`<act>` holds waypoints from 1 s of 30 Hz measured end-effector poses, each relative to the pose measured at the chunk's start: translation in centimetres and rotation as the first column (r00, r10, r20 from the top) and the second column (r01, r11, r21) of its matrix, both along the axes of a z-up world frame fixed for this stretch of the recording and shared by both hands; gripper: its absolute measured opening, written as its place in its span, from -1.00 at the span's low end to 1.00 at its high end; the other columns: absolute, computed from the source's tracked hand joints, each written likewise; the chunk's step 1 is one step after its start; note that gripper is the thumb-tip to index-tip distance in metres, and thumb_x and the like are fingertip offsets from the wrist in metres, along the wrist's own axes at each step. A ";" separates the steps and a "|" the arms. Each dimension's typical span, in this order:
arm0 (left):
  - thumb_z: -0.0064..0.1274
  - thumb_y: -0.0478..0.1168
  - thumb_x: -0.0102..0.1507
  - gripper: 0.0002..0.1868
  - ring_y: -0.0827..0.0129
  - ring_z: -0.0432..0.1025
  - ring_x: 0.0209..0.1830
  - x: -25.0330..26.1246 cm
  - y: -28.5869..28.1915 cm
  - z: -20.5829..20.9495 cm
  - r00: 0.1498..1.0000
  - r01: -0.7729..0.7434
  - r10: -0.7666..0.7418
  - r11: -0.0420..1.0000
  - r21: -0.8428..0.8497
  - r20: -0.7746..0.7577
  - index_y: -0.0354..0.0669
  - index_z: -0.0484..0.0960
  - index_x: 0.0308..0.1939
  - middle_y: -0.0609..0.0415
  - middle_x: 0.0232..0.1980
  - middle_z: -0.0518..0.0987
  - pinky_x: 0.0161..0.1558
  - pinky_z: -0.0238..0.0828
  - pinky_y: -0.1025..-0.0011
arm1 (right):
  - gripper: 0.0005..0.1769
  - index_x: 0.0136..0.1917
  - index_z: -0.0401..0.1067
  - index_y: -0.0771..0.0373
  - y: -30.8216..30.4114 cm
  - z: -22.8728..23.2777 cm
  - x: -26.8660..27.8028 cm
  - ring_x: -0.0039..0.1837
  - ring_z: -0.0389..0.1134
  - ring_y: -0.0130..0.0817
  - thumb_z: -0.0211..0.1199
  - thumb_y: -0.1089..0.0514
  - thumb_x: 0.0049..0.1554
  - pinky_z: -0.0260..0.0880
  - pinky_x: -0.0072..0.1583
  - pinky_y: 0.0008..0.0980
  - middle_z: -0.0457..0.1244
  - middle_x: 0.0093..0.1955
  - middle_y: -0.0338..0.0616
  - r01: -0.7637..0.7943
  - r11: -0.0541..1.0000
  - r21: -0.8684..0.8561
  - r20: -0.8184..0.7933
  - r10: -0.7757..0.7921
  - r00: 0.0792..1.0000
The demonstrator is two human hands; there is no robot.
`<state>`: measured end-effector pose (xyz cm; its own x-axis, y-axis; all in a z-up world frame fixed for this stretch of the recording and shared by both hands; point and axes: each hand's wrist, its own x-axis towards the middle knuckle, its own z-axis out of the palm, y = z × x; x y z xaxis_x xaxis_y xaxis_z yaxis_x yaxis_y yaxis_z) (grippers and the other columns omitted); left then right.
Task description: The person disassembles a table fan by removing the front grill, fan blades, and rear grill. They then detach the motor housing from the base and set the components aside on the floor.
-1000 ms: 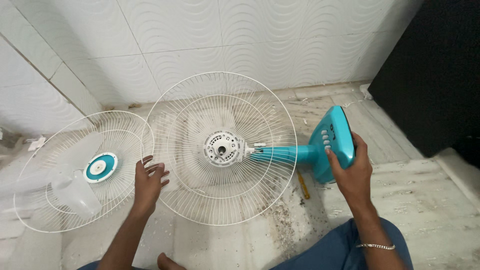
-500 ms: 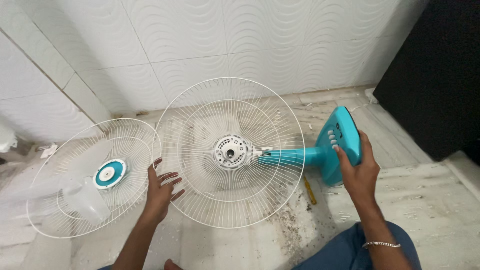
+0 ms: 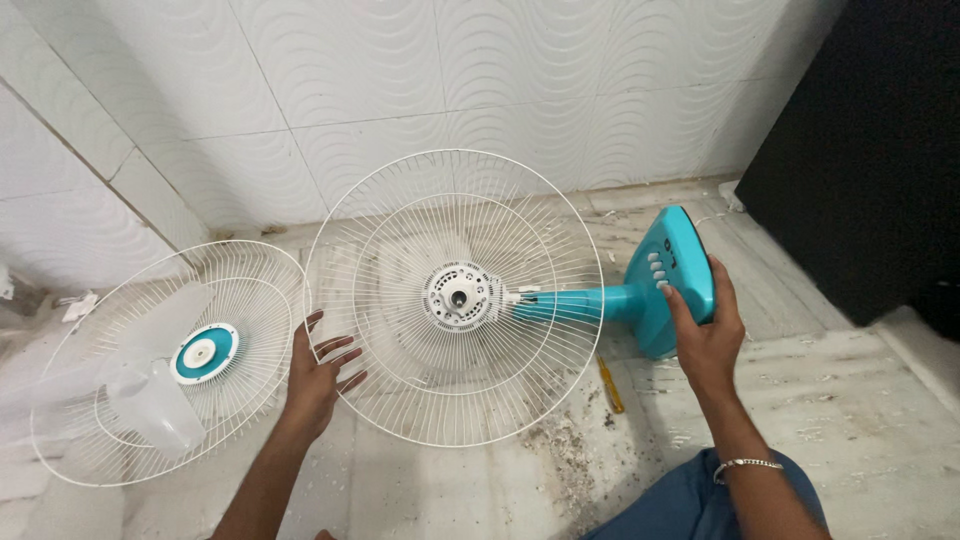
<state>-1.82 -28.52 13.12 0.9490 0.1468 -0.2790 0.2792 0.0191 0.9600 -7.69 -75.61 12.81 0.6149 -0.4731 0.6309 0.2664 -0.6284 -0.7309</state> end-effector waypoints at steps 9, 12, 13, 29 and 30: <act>-0.37 -0.58 0.27 -0.13 0.07 0.39 0.34 -0.4 0.6 -1.2 0.999 0.002 0.000 0.999 -0.032 0.048 0.28 -0.07 0.57 -0.19 0.40 0.31 0.18 0.53 0.04 | -0.26 0.59 0.17 0.35 0.0 -1.0 1.4 0.46 0.29 -0.13 0.36 0.19 0.24 0.36 0.38 -0.22 0.20 0.52 0.17 -0.058 0.998 0.005 -0.007 0.058 0.998; -0.35 -0.58 0.26 -0.12 0.07 0.40 0.33 -0.4 0.7 -1.4 0.999 -0.003 0.005 0.999 -0.039 0.046 0.29 -0.05 0.57 -0.17 0.39 0.33 0.17 0.52 0.03 | -0.27 0.60 0.16 0.34 -0.2 -1.1 1.4 0.47 0.29 -0.12 0.35 0.20 0.26 0.35 0.39 -0.21 0.20 0.53 0.16 -0.079 0.997 0.010 0.022 0.078 0.997; -0.35 -0.58 0.25 -0.12 0.07 0.40 0.33 -0.4 0.9 -1.4 0.999 -0.003 0.005 0.999 -0.047 0.051 0.29 -0.04 0.57 -0.17 0.38 0.33 0.16 0.52 0.02 | -0.28 0.60 0.16 0.34 -0.1 -1.2 1.7 0.47 0.29 -0.11 0.35 0.20 0.26 0.35 0.39 -0.21 0.19 0.53 0.16 -0.084 0.996 0.009 0.033 0.084 0.996; -0.30 -0.65 0.19 -0.10 0.06 0.43 0.31 -0.3 1.7 -1.9 0.998 -0.049 0.051 0.995 -0.088 0.023 0.20 0.09 0.54 -0.19 0.37 0.40 0.16 0.53 0.04 | -0.24 0.52 0.14 0.31 0.2 -4.1 0.0 0.28 0.39 -0.02 0.38 0.07 0.18 0.39 0.25 -0.11 0.31 0.29 0.21 0.115 0.981 0.156 -0.281 -0.068 0.957; -0.30 -0.65 0.19 -0.10 0.06 0.43 0.31 -0.4 1.8 -1.9 0.998 -0.051 0.053 0.995 -0.090 0.024 0.20 0.09 0.54 -0.18 0.37 0.41 0.17 0.53 0.04 | -0.24 0.53 0.13 0.32 0.1 -4.2 0.0 0.28 0.38 -0.05 0.36 0.07 0.19 0.40 0.24 -0.13 0.30 0.30 0.20 0.079 0.984 0.157 -0.257 -0.036 0.966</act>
